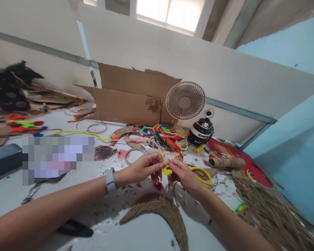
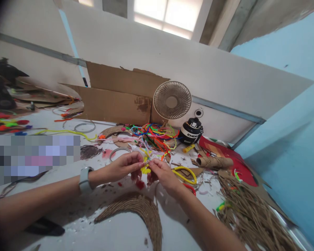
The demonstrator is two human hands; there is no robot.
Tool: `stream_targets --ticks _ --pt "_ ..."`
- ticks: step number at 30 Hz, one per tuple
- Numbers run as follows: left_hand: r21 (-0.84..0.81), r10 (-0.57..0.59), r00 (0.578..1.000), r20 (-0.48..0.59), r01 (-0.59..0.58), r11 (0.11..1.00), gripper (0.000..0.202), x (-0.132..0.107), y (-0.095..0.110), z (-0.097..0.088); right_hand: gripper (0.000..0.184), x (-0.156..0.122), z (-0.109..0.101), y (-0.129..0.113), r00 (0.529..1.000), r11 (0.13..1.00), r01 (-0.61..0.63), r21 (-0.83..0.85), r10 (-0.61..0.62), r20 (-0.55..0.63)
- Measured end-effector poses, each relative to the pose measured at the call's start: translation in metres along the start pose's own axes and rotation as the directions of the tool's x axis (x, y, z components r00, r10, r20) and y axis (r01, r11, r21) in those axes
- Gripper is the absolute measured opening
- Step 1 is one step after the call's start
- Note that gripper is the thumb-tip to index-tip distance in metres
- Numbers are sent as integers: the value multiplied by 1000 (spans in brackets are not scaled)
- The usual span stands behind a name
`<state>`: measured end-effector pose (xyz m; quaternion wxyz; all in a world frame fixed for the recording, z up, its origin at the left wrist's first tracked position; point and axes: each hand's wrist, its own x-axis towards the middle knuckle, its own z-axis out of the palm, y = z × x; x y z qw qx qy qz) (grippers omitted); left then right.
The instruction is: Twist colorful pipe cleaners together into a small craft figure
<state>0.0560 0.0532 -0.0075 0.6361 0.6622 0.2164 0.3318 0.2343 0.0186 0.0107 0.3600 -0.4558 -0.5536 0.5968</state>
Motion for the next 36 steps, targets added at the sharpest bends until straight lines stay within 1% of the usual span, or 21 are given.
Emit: stream_targets --ticks 3,6,12,15,19,21,23,27,30,32,34,36 --pt "-47 -18 1000 -8 17 999 33 0 0 1 30 -1 3 -2 999 999 49 11 -49 6" --pt "-95 -32 999 18 33 995 31 0 -2 1 29 -3 4 -4 999 999 50 6 -50 15" --pt "-139 5 997 73 6 990 28 -1 -5 1 26 -3 6 -1 999 994 -33 100 31 23" --pt "-147 40 997 60 -31 989 28 -3 -4 3 25 -5 11 -4 997 979 -79 186 76 26" --pt "-86 64 998 28 -62 994 31 -7 1 8 24 -8 16 -8 981 954 -182 238 160 111" --pt "-66 44 998 45 -41 997 33 -8 3 9 23 -9 16 -9 962 939 -254 233 220 163" --pt "-59 21 998 51 -18 998 34 -8 4 10 21 -9 15 -9 949 924 -296 241 257 180" --pt "-82 -5 999 35 8 997 33 -7 4 9 21 -9 14 -9 949 913 -300 275 256 185" --pt "-128 -26 997 69 35 991 34 -6 2 9 21 -8 14 -10 950 908 -299 293 254 182" --pt "-130 -31 996 86 42 991 33 -6 1 9 20 -7 14 -9 947 896 -312 317 269 174" --pt "-93 -11 997 72 18 996 32 -6 0 10 20 -7 12 -8 943 878 -326 351 278 182" --pt "-42 32 998 50 -30 999 32 -7 0 10 22 -7 11 -5 940 866 -331 375 268 211"
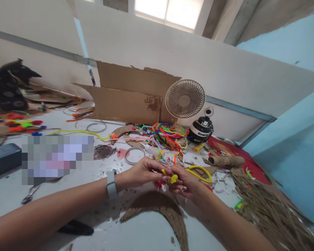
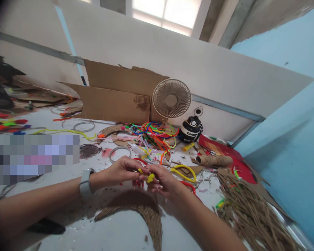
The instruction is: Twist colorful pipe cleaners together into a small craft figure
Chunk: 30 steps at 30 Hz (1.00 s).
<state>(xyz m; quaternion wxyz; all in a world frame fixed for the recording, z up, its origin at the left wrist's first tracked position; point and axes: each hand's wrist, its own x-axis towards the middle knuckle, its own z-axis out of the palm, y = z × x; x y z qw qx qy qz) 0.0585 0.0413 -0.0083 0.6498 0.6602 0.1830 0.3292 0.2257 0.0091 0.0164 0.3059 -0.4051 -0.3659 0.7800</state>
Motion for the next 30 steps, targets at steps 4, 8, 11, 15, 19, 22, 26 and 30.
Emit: stream_targets --ticks 4,8,11,15,19,22,26,30 --pt "73 73 997 -21 -72 995 27 -1 2 2 27 3 -2 7 997 997 77 -6 -77 -11" --pt "53 120 991 -51 -118 992 23 -1 4 6 26 6 -1 15 968 972 207 -114 -220 -121" --pt "11 117 991 -61 -117 993 22 -2 3 9 25 9 1 19 944 937 267 -224 -301 -136" --pt "-84 12 984 -178 -28 996 25 0 -4 10 23 11 3 22 861 863 389 -323 -465 -206" --pt "-171 -66 941 -333 9 985 33 6 -7 6 19 7 6 19 670 729 508 -458 -669 -322" --pt "-179 -48 944 -327 -11 984 35 7 -7 4 17 5 9 15 668 691 509 -512 -693 -272" --pt "-89 -19 960 -281 -6 996 31 6 -8 2 20 6 12 14 664 712 503 -489 -681 -308" --pt "111 115 918 -379 -78 991 22 6 -10 -3 23 8 11 15 682 739 502 -449 -658 -320"
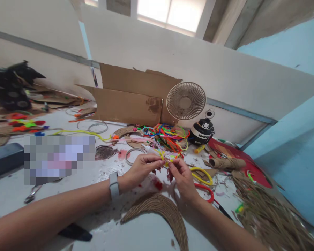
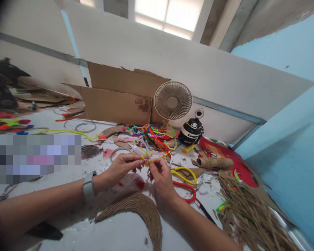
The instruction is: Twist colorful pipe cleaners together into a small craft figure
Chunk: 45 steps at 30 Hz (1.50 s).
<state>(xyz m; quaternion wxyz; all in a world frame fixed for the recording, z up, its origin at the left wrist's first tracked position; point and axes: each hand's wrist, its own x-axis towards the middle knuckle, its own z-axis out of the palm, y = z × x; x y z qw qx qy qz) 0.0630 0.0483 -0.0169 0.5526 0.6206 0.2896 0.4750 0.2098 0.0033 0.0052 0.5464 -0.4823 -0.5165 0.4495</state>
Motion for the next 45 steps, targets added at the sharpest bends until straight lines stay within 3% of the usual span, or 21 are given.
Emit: stream_targets --ticks 4,7,14,23,30,35,41,45 --pt "159 298 949 -106 -279 947 11 1 1 0 24 1 -2 2 999 999 -39 34 38 32" --pt "165 359 929 -85 -342 925 11 -1 2 2 24 1 -2 2 995 993 -93 70 90 41" --pt "20 146 987 -69 -145 989 18 -4 2 3 24 0 -1 3 994 982 -108 157 108 13" --pt "-181 -138 983 -118 115 977 24 -4 11 6 24 0 -1 3 998 995 -18 102 25 -64" --pt "-332 -225 971 -81 187 925 22 -3 10 3 22 -2 -1 7 1000 996 10 85 -8 -26" --pt "-451 -314 949 24 291 844 20 0 1 1 17 -1 -4 10 999 998 45 39 -45 5" --pt "-522 -283 941 185 338 783 19 6 -10 -5 20 0 -4 10 999 998 34 46 -34 1" --pt "-524 -283 938 201 347 778 20 8 -11 -6 23 1 -3 7 1000 998 -13 68 13 -12"
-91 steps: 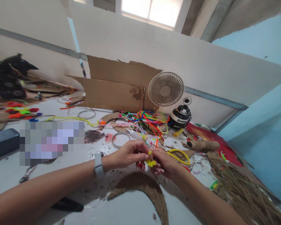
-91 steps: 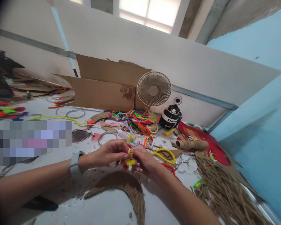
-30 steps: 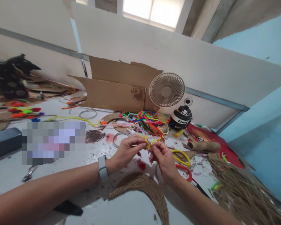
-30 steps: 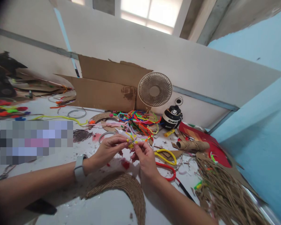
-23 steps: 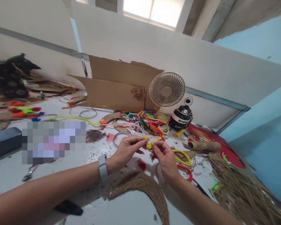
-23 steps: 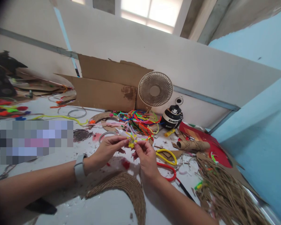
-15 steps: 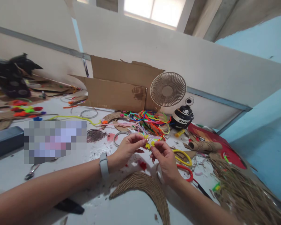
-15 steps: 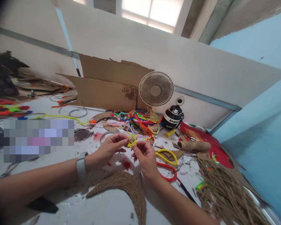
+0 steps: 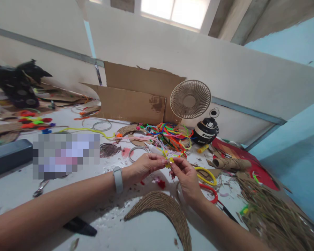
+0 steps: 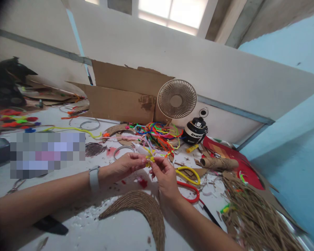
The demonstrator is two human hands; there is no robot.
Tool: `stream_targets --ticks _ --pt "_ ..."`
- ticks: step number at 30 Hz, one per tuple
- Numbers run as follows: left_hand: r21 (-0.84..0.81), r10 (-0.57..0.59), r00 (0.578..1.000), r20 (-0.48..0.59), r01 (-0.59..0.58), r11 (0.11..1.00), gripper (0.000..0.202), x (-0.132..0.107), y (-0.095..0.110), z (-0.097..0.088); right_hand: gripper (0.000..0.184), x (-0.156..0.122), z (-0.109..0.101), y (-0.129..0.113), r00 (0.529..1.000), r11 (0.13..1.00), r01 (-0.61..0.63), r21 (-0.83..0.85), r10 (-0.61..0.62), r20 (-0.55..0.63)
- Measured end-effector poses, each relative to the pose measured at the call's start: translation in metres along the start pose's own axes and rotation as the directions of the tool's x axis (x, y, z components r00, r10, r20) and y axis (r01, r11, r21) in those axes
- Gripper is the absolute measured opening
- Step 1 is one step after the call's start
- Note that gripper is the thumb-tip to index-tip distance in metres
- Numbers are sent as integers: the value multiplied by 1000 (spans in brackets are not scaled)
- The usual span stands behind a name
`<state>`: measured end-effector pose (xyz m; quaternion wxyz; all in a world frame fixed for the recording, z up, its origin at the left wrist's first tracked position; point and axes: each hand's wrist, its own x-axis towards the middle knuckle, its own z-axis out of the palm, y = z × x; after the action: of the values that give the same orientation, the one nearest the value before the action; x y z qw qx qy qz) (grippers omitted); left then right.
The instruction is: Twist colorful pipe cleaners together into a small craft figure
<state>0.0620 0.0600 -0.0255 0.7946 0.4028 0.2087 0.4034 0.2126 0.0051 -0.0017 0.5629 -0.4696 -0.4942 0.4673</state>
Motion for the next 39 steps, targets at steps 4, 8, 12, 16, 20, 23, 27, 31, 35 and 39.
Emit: stream_targets --ticks 4,8,12,16,20,23,27,31,35,39 --pt "-3 31 999 -25 -31 1000 23 -1 -2 2 25 1 2 -1 997 993 -27 112 35 -69" --pt "-71 44 998 -37 -46 996 24 -3 -5 7 25 1 4 3 992 979 -10 203 35 -121" --pt "-101 37 999 -39 -41 994 22 -4 -6 8 22 0 4 9 993 984 27 175 -6 -121" --pt "-70 -3 1000 15 4 998 18 -3 -4 5 21 -3 4 10 994 991 36 125 -23 -104" --pt "-5 17 996 83 -16 1000 16 -3 -1 2 21 -4 5 8 996 995 34 96 -26 -85" --pt "49 59 994 89 -64 997 14 -4 1 3 21 -4 4 7 997 995 35 88 -29 -69" --pt "161 85 992 93 -99 982 17 -4 2 3 18 -4 3 7 997 995 62 74 -58 -49" --pt "312 147 987 70 -161 936 20 -5 3 4 19 -5 3 8 997 997 70 33 -69 -34" --pt "407 198 977 82 -214 888 19 -9 6 9 18 -7 3 11 995 995 100 11 -100 -5" --pt "436 243 964 104 -264 861 20 -14 7 15 15 -9 3 12 991 991 132 -36 -131 29"
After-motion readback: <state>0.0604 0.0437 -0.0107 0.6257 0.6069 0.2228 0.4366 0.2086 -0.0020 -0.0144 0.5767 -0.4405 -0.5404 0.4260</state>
